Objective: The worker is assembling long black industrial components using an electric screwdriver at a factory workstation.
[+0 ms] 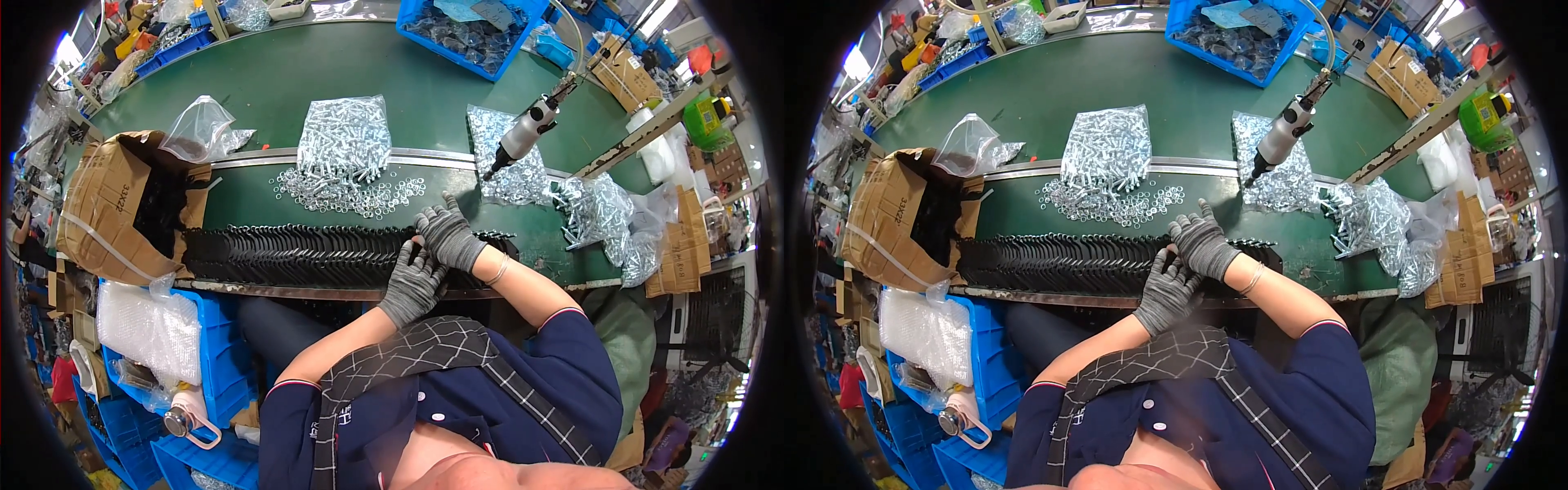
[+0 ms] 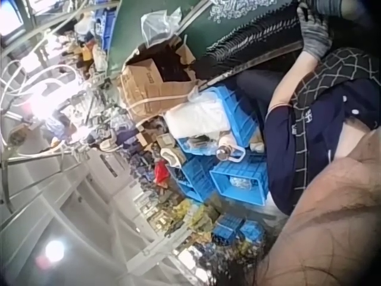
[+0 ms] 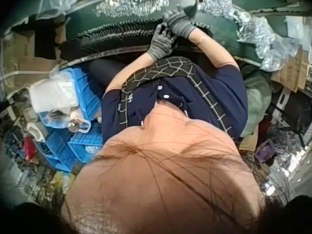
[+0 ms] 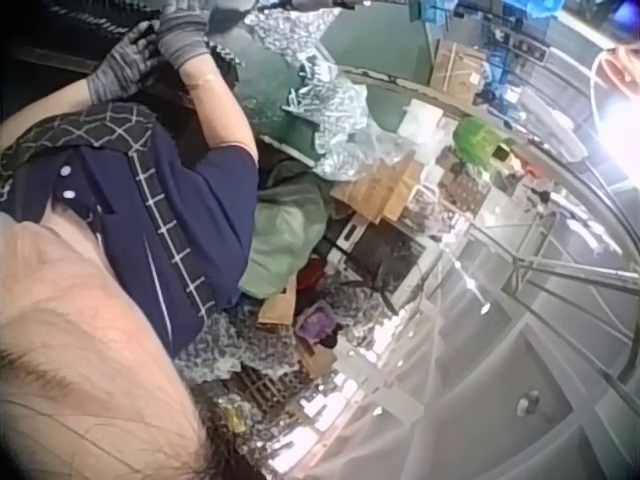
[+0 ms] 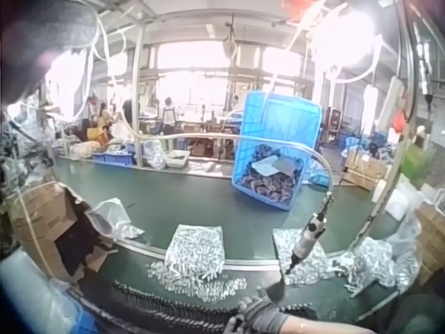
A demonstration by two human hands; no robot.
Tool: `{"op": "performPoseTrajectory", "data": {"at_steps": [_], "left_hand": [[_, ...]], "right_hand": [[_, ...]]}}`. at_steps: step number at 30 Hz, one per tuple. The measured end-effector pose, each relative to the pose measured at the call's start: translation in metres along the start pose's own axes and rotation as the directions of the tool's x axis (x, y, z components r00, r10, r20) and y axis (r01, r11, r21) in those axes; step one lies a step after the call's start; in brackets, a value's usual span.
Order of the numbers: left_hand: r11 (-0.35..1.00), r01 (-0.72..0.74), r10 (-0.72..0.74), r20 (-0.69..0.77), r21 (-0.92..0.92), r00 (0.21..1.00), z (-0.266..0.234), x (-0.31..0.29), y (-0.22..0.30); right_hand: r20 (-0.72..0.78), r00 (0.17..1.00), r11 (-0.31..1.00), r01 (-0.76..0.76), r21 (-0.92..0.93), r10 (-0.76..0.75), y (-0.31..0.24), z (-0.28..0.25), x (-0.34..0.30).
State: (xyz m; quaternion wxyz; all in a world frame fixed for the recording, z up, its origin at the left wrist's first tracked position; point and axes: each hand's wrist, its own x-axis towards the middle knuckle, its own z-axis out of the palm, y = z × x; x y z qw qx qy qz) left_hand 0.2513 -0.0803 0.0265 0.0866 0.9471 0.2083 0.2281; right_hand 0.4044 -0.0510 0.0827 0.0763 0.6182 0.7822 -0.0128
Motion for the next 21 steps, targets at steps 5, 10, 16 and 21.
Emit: {"op": "performPoseTrajectory", "data": {"at_steps": [5, 10, 16, 21], "left_hand": [[1.000, 0.005, -0.005, 0.024, 0.004, 1.000, 0.000, 0.000, 0.000], [1.000, 0.010, -0.010, 0.045, -0.002, 0.999, 0.000, -0.001, 0.000], [1.000, 0.010, -0.009, 0.048, -0.011, 0.999, -0.001, 0.000, -0.001], [1.000, -0.002, 0.003, 0.045, -0.024, 0.999, 0.000, -0.002, -0.002]], "right_hand": [[-0.132, 0.991, 0.999, 0.034, -0.005, -0.035, 0.002, 0.007, 0.000], [-0.210, 0.977, 0.999, 0.039, -0.031, -0.045, 0.000, 0.006, 0.001], [0.088, 0.996, 1.000, -0.003, -0.023, 0.005, -0.001, -0.006, 0.008], [-0.168, 0.984, 0.996, 0.047, -0.078, -0.060, 0.002, 0.004, 0.006]]}}
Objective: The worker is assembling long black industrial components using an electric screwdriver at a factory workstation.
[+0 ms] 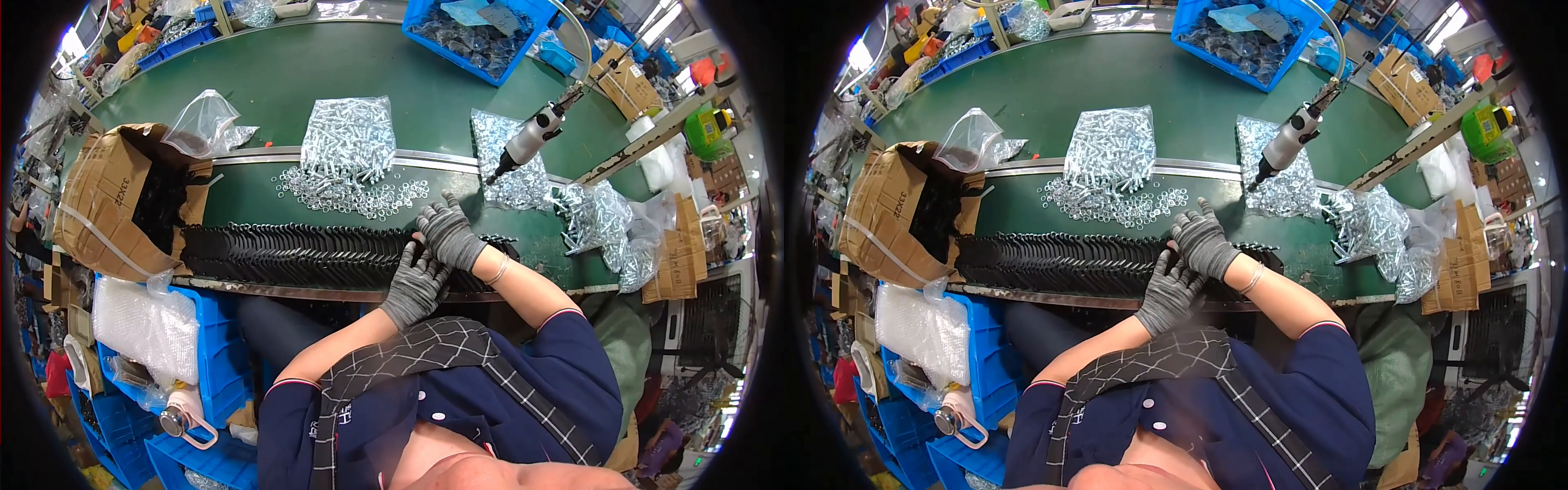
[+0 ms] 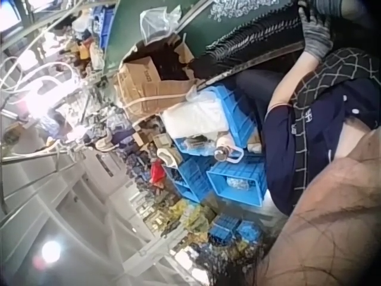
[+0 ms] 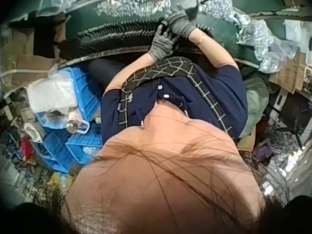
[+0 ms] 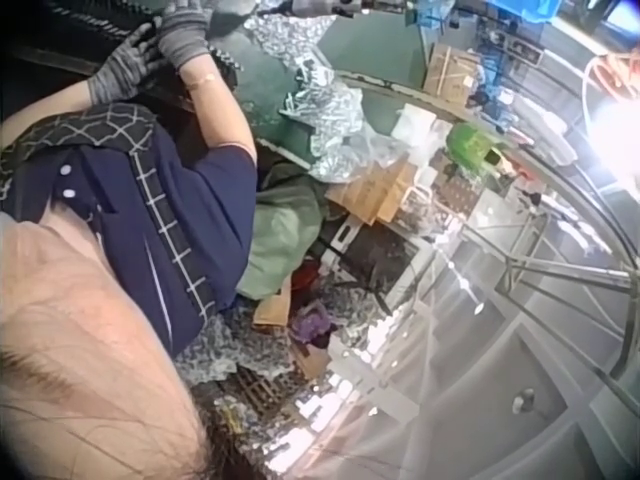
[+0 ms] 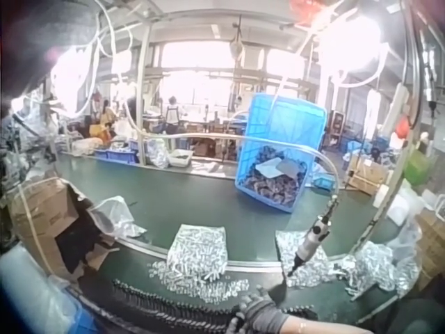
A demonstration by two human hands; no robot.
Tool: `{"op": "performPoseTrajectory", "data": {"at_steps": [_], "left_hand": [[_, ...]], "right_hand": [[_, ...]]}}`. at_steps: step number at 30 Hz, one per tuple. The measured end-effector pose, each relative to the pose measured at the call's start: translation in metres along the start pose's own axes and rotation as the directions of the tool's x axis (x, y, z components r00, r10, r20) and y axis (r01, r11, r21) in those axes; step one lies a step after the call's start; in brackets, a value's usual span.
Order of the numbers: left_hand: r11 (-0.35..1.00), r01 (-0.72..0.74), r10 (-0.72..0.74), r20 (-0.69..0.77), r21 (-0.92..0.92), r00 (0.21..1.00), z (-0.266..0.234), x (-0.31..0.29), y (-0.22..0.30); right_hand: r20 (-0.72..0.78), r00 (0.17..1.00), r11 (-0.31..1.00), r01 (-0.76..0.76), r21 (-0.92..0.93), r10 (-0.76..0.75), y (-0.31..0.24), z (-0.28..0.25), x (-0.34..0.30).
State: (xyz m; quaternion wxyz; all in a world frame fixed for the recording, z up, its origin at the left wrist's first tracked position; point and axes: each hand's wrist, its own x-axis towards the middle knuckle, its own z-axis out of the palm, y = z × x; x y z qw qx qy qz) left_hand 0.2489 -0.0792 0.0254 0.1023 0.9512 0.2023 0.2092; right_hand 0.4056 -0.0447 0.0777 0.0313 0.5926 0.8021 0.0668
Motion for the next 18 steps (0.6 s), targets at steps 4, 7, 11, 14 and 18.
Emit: {"op": "performPoseTrajectory", "data": {"at_steps": [4, 7, 11, 14, 18], "left_hand": [[0.999, 0.038, -0.038, -0.004, -0.002, 0.999, -0.001, -0.003, -0.001], [0.996, 0.093, -0.092, -0.027, 0.010, 0.995, -0.004, -0.004, 0.005], [0.981, 0.185, -0.186, 0.004, 0.054, 0.983, -0.004, -0.002, 0.005], [0.985, 0.168, -0.168, -0.023, 0.022, 0.986, 0.001, -0.003, 0.004], [0.994, 0.106, -0.105, -0.013, 0.032, 0.994, 0.001, -0.006, 0.000]], "right_hand": [[0.350, 0.935, 0.998, -0.065, 0.001, 0.061, 0.000, -0.027, 0.039], [0.229, 0.972, 0.995, -0.063, 0.074, 0.045, 0.014, -0.030, 0.084], [0.099, 0.990, 0.995, 0.100, -0.018, -0.098, 0.010, 0.003, 0.151], [0.204, 0.973, 0.990, 0.120, -0.073, -0.103, -0.013, 0.001, 0.171], [0.341, 0.933, 0.991, 0.134, -0.025, -0.118, -0.013, -0.017, 0.170]]}}
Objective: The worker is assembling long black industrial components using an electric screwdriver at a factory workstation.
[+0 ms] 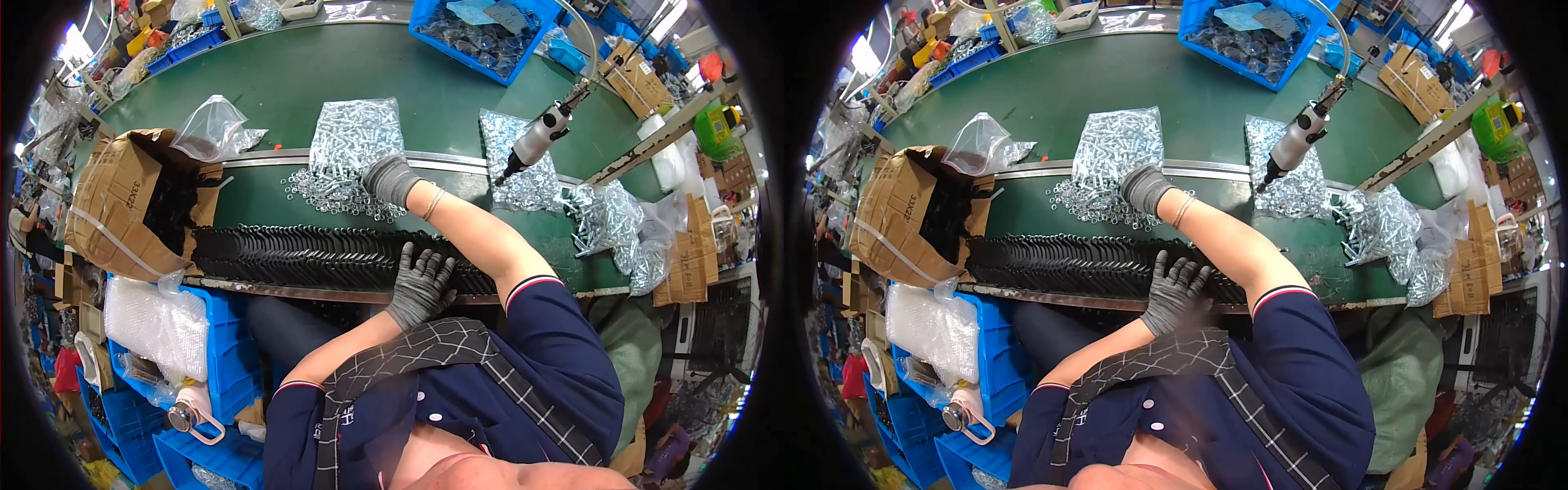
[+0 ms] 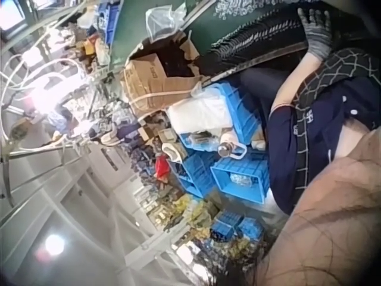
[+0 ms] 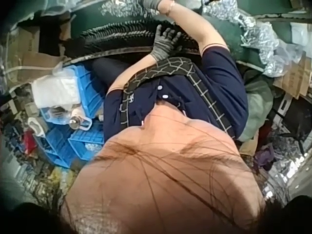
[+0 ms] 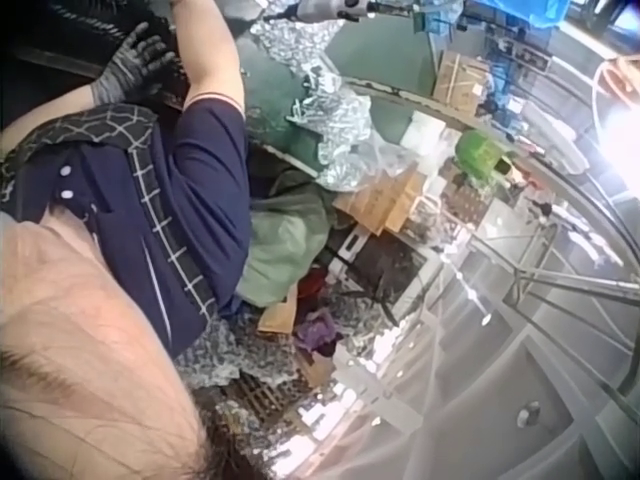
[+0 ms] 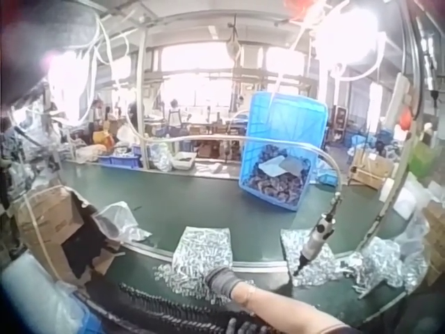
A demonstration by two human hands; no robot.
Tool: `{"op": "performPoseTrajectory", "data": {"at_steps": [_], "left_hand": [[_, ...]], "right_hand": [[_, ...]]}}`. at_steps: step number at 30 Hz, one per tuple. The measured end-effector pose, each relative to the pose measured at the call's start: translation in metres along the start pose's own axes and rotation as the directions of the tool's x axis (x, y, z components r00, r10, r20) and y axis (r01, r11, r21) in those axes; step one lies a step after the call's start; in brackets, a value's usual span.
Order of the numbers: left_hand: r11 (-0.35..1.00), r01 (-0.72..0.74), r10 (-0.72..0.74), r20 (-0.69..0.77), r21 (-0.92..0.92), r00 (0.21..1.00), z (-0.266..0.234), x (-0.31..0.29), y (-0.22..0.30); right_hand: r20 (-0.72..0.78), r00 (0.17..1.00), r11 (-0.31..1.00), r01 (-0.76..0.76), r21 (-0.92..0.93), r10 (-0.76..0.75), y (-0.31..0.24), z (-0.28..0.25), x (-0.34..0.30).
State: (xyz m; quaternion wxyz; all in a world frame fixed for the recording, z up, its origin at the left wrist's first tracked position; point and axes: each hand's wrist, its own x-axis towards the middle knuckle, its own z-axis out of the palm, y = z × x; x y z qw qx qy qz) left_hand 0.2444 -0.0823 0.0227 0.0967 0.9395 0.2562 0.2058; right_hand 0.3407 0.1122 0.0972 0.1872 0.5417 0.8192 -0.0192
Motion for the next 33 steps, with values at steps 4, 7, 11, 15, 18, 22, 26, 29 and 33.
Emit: {"op": "performPoseTrajectory", "data": {"at_steps": [4, 7, 11, 15, 18, 22, 26, 29, 33], "left_hand": [[0.999, -0.011, 0.011, 0.015, -0.032, 1.000, -0.004, 0.000, 0.002], [0.999, -0.031, 0.030, -0.036, -0.019, 0.999, -0.005, 0.001, 0.001], [1.000, -0.019, 0.020, 0.045, -0.004, 0.999, -0.008, 0.002, 0.002], [1.000, -0.002, 0.001, 0.112, 0.012, 0.994, -0.006, 0.005, 0.003], [1.000, 0.000, -0.002, 0.127, 0.017, 0.992, -0.010, 0.004, 0.002], [1.000, -0.001, -0.001, 0.137, 0.012, 0.991, -0.016, 0.003, 0.004], [1.000, -0.006, 0.003, 0.130, 0.023, 0.992, -0.016, 0.003, 0.003], [1.000, -0.014, 0.011, 0.132, 0.024, 0.991, -0.014, 0.002, 0.003], [1.000, -0.013, 0.011, 0.110, 0.023, 0.994, -0.013, 0.002, 0.001]], "right_hand": [[-0.087, 0.991, 0.963, -0.079, 0.258, 0.104, 0.013, 0.012, -0.014], [-0.151, 0.950, 0.892, -0.192, 0.408, 0.273, 0.035, 0.029, -0.050], [-0.100, 0.959, 0.705, -0.120, 0.699, 0.264, 0.049, 0.078, -0.096], [-0.178, 0.945, 0.529, 0.007, 0.849, 0.274, 0.044, 0.091, -0.109], [-0.150, 0.965, 0.679, -0.039, 0.733, 0.218, 0.044, 0.084, -0.105], [-0.163, 0.987, 0.985, 0.016, 0.172, 0.013, 0.037, 0.074, -0.119], [-0.122, 0.992, 0.994, 0.028, 0.109, -0.014, 0.038, 0.071, -0.104], [0.091, 0.993, 0.991, -0.081, 0.109, 0.071, 0.037, 0.066, -0.096], [0.072, 0.990, 0.959, -0.135, 0.248, 0.121, 0.042, 0.061, -0.100]]}}
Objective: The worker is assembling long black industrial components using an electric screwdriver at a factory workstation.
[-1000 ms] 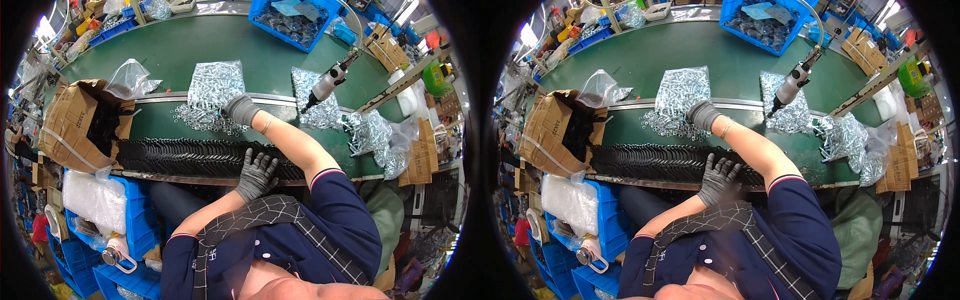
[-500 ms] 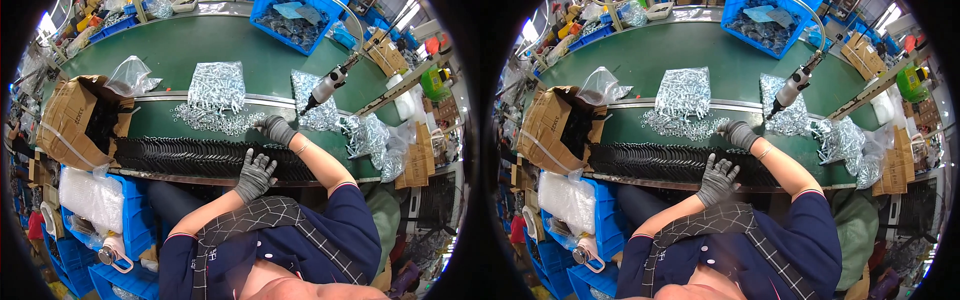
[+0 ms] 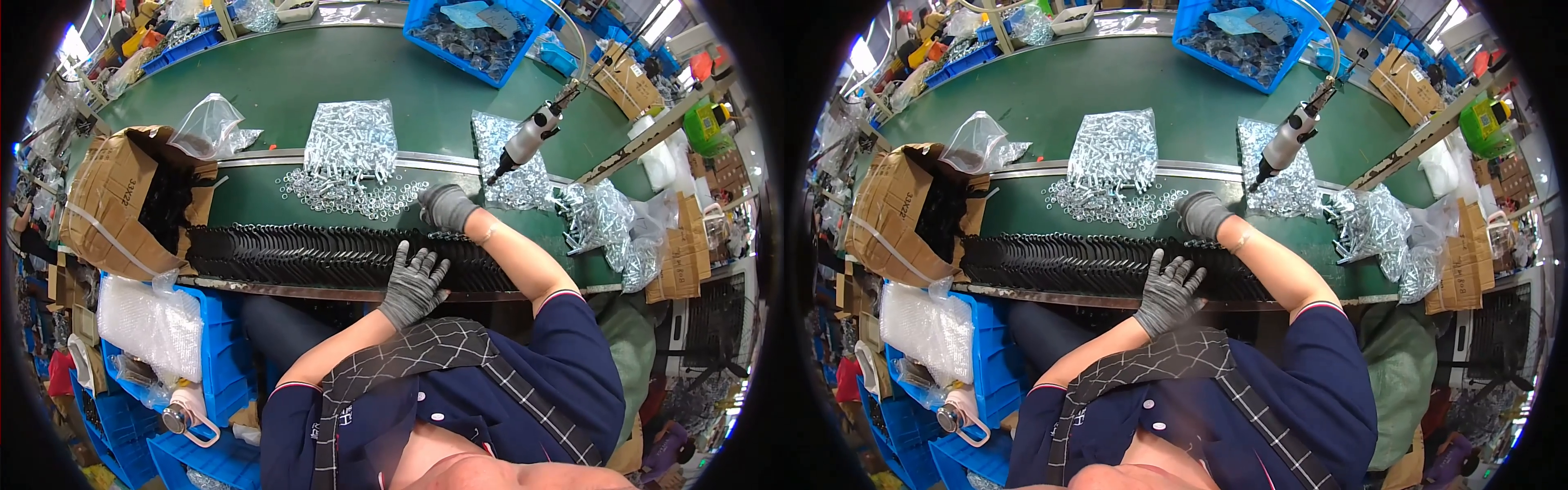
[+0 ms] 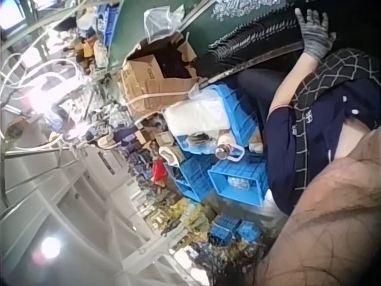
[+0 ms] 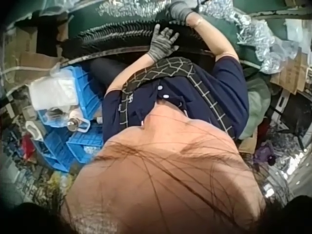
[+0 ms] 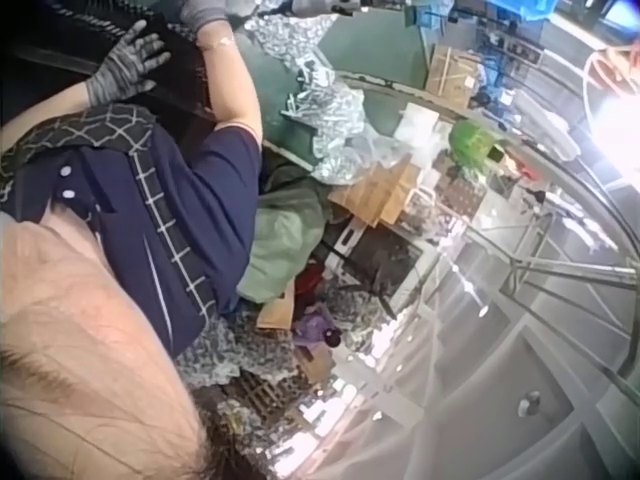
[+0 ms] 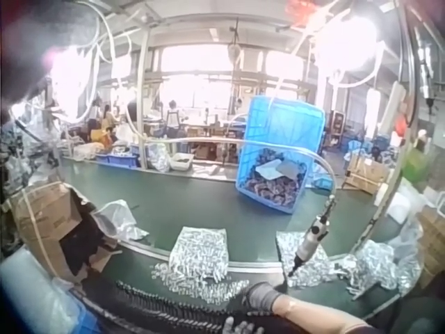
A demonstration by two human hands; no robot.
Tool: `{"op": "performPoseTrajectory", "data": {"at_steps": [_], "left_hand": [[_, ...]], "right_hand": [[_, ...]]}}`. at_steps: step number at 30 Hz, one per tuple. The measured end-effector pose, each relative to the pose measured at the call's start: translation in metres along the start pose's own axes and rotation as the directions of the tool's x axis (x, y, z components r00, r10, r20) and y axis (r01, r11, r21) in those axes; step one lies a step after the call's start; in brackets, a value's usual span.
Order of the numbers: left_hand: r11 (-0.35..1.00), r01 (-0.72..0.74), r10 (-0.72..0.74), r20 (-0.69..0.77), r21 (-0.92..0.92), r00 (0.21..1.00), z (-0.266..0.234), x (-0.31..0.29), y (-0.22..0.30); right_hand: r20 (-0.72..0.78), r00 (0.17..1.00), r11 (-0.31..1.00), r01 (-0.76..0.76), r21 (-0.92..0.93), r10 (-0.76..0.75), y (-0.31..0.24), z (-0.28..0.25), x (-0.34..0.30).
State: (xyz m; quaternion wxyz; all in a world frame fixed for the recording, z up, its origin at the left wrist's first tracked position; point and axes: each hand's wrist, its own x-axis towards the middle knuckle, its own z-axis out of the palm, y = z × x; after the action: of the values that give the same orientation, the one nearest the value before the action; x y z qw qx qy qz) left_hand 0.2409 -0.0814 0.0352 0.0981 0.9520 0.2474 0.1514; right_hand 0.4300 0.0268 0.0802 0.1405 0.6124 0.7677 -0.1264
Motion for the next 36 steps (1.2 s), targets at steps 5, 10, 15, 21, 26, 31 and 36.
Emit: {"op": "performPoseTrajectory", "data": {"at_steps": [5, 10, 15, 21, 26, 31, 36], "left_hand": [[1.000, -0.011, 0.011, -0.019, -0.013, 1.000, -0.001, 0.000, 0.001], [0.999, -0.023, 0.020, -0.064, -0.040, 0.998, 0.000, 0.001, -0.001], [0.998, -0.033, 0.028, -0.106, -0.046, 0.994, 0.007, -0.001, -0.002], [0.999, -0.029, 0.026, -0.072, -0.031, 0.997, 0.004, 0.000, -0.002], [0.999, -0.042, 0.041, -0.108, -0.010, 0.993, 0.004, 0.001, -0.001], [0.999, -0.030, 0.027, -0.075, -0.045, 0.997, 0.003, 0.000, -0.002], [0.999, -0.047, 0.047, -0.118, -0.002, 0.992, 0.002, 0.001, -0.001]], "right_hand": [[-0.265, 0.964, 0.953, 0.112, 0.281, -0.035, -0.026, 0.004, -0.051], [-0.478, 0.863, 0.960, 0.251, 0.125, -0.163, -0.026, 0.029, -0.054], [-0.510, 0.820, 0.965, 0.226, -0.131, -0.261, -0.029, 0.041, -0.053], [-0.467, 0.858, 0.970, 0.127, -0.207, -0.212, -0.040, 0.033, -0.051], [-0.487, 0.861, 0.981, 0.068, -0.179, -0.149, -0.039, 0.044, -0.050], [-0.304, 0.949, 0.990, 0.048, -0.130, -0.086, -0.048, 0.020, -0.053], [-0.398, 0.909, 0.986, 0.067, -0.149, -0.122, -0.041, 0.034, -0.055]]}}
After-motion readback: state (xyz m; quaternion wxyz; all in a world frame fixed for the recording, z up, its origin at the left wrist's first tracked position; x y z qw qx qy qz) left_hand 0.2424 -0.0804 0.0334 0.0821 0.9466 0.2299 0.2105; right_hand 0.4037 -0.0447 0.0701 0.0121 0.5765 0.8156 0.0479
